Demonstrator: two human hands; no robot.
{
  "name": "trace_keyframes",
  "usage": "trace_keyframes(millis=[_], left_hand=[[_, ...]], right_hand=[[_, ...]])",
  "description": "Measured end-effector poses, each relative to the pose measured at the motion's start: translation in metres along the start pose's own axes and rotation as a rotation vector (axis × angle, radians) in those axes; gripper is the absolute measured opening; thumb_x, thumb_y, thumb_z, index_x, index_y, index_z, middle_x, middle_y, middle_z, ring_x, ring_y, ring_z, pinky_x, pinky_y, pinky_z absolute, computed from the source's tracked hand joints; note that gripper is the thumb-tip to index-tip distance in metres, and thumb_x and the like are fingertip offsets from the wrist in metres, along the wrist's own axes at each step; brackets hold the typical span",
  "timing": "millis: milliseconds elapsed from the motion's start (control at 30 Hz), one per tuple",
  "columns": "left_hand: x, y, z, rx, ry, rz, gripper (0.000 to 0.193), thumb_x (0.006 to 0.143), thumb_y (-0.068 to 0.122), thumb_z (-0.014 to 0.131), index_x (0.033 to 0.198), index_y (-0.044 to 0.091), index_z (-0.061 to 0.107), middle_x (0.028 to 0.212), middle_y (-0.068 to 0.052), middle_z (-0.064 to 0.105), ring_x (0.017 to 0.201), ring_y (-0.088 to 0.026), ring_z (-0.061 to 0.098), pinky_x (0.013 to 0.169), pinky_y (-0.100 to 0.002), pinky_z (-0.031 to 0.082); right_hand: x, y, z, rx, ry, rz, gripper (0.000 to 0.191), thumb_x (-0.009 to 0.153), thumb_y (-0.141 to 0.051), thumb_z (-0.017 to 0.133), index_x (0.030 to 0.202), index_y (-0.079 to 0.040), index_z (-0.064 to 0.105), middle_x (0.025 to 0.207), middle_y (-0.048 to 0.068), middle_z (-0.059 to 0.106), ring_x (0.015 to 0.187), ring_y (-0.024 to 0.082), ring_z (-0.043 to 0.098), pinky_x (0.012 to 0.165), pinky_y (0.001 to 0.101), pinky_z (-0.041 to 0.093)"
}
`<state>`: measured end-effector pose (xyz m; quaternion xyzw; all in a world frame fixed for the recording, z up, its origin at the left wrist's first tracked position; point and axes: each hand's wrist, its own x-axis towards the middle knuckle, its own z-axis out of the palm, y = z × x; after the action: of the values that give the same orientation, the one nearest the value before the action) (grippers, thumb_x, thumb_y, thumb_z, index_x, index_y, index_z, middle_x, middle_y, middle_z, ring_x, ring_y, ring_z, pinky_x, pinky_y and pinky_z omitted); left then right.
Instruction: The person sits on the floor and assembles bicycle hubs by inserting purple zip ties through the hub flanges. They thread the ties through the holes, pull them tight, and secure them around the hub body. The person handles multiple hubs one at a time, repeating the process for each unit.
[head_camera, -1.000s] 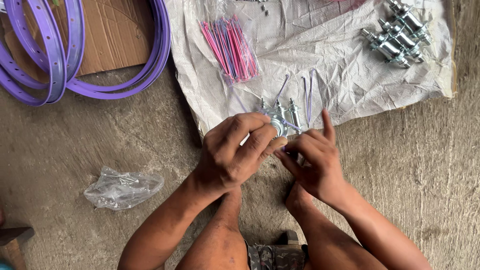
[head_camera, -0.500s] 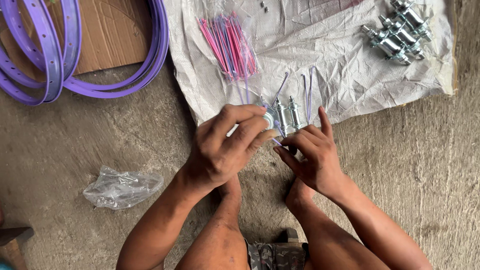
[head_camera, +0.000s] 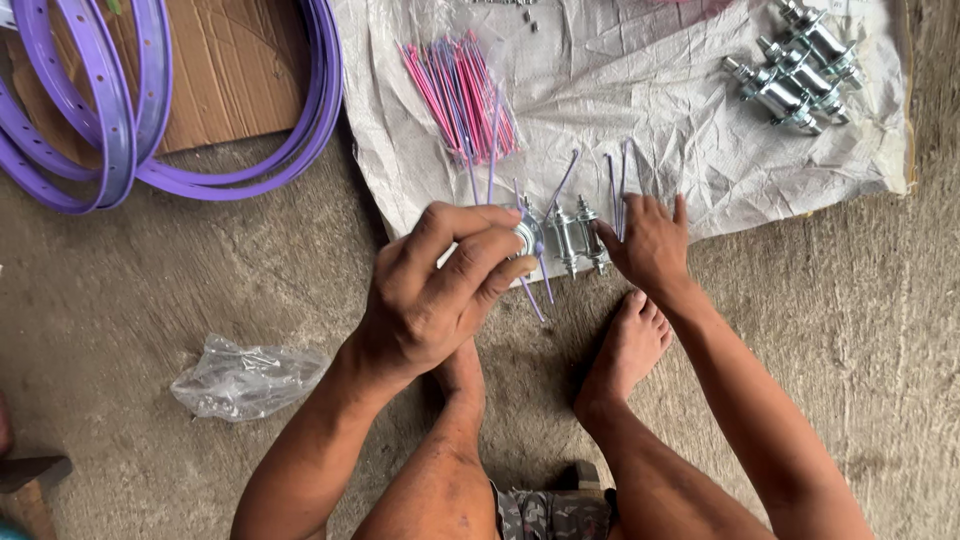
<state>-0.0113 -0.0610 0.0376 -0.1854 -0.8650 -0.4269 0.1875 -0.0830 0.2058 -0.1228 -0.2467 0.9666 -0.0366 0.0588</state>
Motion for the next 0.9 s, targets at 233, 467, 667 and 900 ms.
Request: trace_keyframes(millis=[233, 467, 667, 900], left_hand=[[0.005, 0.004, -0.002, 0.074, -0.029, 0.031, 0.026, 0.096, 0.014, 0.084, 0.112, 0.004, 0.067, 0.114, -0.008, 0.063, 0.102, -0.023, 0.072, 0.085, -0.035, 0.065], [0.008, 0.01, -0.008, 0.265, -0.058, 0.087, 0.026, 0.094, 0.021, 0.084, 0.112, 0.007, 0.071, 0.105, -0.002, 0.069, 0.091, -0.017, 0.068, 0.066, -0.033, 0.046], [0.007, 0.008, -0.009, 0.289, -0.09, 0.092, 0.028, 0.093, 0.019, 0.086, 0.112, 0.005, 0.071, 0.104, -0.004, 0.072, 0.079, -0.015, 0.066, 0.057, -0.032, 0.042], [0.004, 0.009, -0.008, 0.172, -0.087, 0.039, 0.029, 0.093, 0.009, 0.085, 0.115, 0.001, 0.067, 0.107, -0.009, 0.067, 0.093, -0.02, 0.072, 0.071, -0.033, 0.061]], right_hand=[[0.0, -0.001, -0.003, 0.125, -0.175, 0.222, 0.029, 0.1, -0.036, 0.065, 0.101, -0.008, 0.063, 0.096, 0.011, 0.072, 0.096, 0.032, 0.069, 0.122, 0.0614, 0.021], [0.003, 0.008, -0.007, 0.231, -0.284, 0.26, 0.02, 0.099, -0.029, 0.064, 0.095, -0.011, 0.072, 0.075, 0.011, 0.074, 0.072, 0.032, 0.071, 0.125, 0.0571, 0.024], [-0.014, 0.021, -0.005, 0.534, -0.256, 0.316, 0.02, 0.098, -0.023, 0.067, 0.108, -0.006, 0.072, 0.099, 0.012, 0.077, 0.084, 0.028, 0.074, 0.094, 0.0459, 0.055], [-0.034, 0.019, -0.044, 1.217, -0.32, 0.456, 0.027, 0.097, -0.01, 0.062, 0.124, -0.01, 0.063, 0.101, 0.012, 0.076, 0.091, 0.019, 0.073, 0.083, 0.0332, 0.063]])
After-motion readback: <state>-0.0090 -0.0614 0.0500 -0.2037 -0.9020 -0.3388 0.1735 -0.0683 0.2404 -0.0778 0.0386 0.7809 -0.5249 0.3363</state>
